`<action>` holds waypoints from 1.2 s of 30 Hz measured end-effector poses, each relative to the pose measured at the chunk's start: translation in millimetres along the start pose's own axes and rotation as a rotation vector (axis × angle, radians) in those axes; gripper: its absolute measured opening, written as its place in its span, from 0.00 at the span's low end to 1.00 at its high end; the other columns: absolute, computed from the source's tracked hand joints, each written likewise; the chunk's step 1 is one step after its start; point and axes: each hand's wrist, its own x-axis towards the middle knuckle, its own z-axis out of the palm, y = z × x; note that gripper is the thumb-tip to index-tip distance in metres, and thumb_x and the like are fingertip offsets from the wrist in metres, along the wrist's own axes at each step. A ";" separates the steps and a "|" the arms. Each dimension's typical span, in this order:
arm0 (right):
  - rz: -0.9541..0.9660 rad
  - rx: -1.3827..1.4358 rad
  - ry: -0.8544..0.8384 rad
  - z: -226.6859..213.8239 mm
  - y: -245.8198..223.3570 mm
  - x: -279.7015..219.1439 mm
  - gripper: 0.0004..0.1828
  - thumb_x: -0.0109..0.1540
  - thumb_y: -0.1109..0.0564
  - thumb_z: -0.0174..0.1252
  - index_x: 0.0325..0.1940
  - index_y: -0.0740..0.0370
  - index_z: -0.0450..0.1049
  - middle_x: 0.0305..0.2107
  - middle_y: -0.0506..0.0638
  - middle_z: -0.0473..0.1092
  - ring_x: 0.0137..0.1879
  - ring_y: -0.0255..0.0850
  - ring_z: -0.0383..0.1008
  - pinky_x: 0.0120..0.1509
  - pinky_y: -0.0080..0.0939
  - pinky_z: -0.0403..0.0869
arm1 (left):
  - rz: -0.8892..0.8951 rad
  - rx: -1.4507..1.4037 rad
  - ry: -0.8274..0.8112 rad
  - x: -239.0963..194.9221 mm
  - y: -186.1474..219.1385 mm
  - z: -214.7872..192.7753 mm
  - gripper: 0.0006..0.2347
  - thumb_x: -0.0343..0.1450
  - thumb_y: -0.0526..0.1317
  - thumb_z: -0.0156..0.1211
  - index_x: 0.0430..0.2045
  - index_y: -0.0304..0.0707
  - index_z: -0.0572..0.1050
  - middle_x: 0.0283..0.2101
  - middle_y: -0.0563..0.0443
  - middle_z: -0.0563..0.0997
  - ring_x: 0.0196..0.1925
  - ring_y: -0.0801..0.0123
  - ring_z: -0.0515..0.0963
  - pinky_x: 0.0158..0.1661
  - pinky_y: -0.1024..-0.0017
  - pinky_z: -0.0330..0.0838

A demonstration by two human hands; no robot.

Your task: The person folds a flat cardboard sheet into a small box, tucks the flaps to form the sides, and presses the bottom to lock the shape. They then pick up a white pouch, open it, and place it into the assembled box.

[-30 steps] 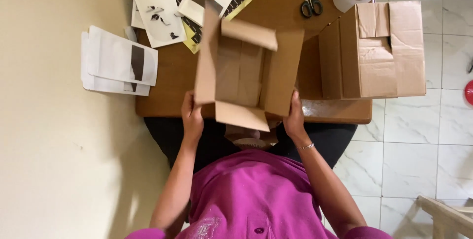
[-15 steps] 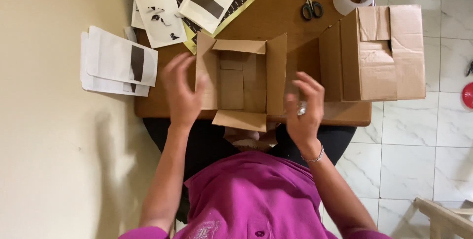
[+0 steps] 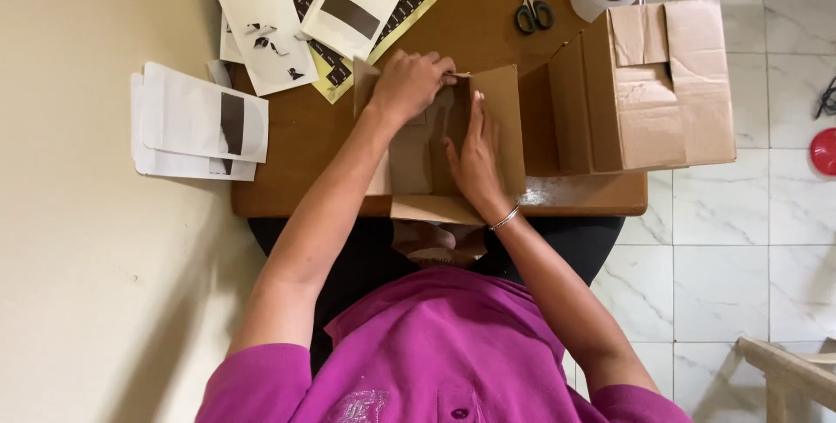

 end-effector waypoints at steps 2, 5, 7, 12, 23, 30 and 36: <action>0.023 -0.213 0.011 -1.5 0.3 -5.0 0.45 0.65 0.55 0.62 0.79 0.65 0.44 0.74 0.65 0.49 0.76 0.66 0.48 0.76 0.68 0.56 | -0.036 -0.051 -0.049 4.7 1.4 -19.6 0.04 0.76 0.39 0.57 0.40 0.44 0.79 0.34 0.51 0.84 0.34 0.61 0.85 0.55 0.48 0.69; 0.044 -0.326 -0.004 3.1 14.2 -15.0 0.44 0.65 0.52 0.64 0.78 0.65 0.49 0.73 0.68 0.46 0.78 0.69 0.43 0.77 0.70 0.54 | -0.097 -0.090 -0.116 16.1 -8.1 -19.5 0.13 0.80 0.49 0.48 0.39 0.44 0.79 0.32 0.49 0.85 0.38 0.55 0.84 0.63 0.41 0.56; 0.045 -0.224 -0.010 8.5 27.8 -13.3 0.42 0.67 0.54 0.62 0.77 0.69 0.47 0.73 0.75 0.42 0.78 0.70 0.42 0.80 0.68 0.50 | -0.109 -0.066 -0.130 29.7 -11.8 -22.0 0.16 0.80 0.52 0.45 0.43 0.45 0.80 0.34 0.46 0.86 0.42 0.49 0.83 0.63 0.44 0.52; 0.122 0.026 -0.100 22.1 50.8 -18.1 0.56 0.48 0.84 0.45 0.79 0.73 0.34 0.77 0.68 0.34 0.83 0.63 0.35 0.84 0.51 0.47 | -0.083 0.040 -0.050 50.4 19.1 -27.7 0.24 0.64 0.21 0.62 0.54 0.41 0.75 0.52 0.50 0.83 0.56 0.57 0.80 0.69 0.43 0.51; 0.169 0.173 -0.114 19.3 46.1 -21.5 0.58 0.51 0.82 0.44 0.82 0.59 0.31 0.79 0.58 0.34 0.84 0.56 0.32 0.82 0.65 0.40 | -0.211 -0.321 0.013 64.4 -3.0 0.8 0.08 0.71 0.34 0.56 0.30 0.52 0.82 0.36 0.64 0.86 0.47 0.69 0.80 0.61 0.53 0.50; 0.221 0.151 -0.192 8.8 34.4 -16.0 0.63 0.49 0.84 0.49 0.81 0.60 0.27 0.79 0.61 0.29 0.84 0.58 0.29 0.83 0.62 0.39 | -0.073 0.097 0.338 17.8 16.2 24.1 0.27 0.70 0.22 0.50 0.66 0.41 0.60 0.67 0.38 0.64 0.70 0.45 0.61 0.69 0.40 0.51; 0.239 -0.012 -0.239 3.2 24.9 -8.7 0.66 0.46 0.78 0.65 0.81 0.69 0.35 0.76 0.72 0.37 0.81 0.68 0.40 0.81 0.66 0.47 | -0.142 0.465 0.233 -70.6 75.5 3.8 0.26 0.68 0.39 0.69 0.61 0.36 0.69 0.69 0.37 0.63 0.74 0.46 0.55 0.69 0.51 0.56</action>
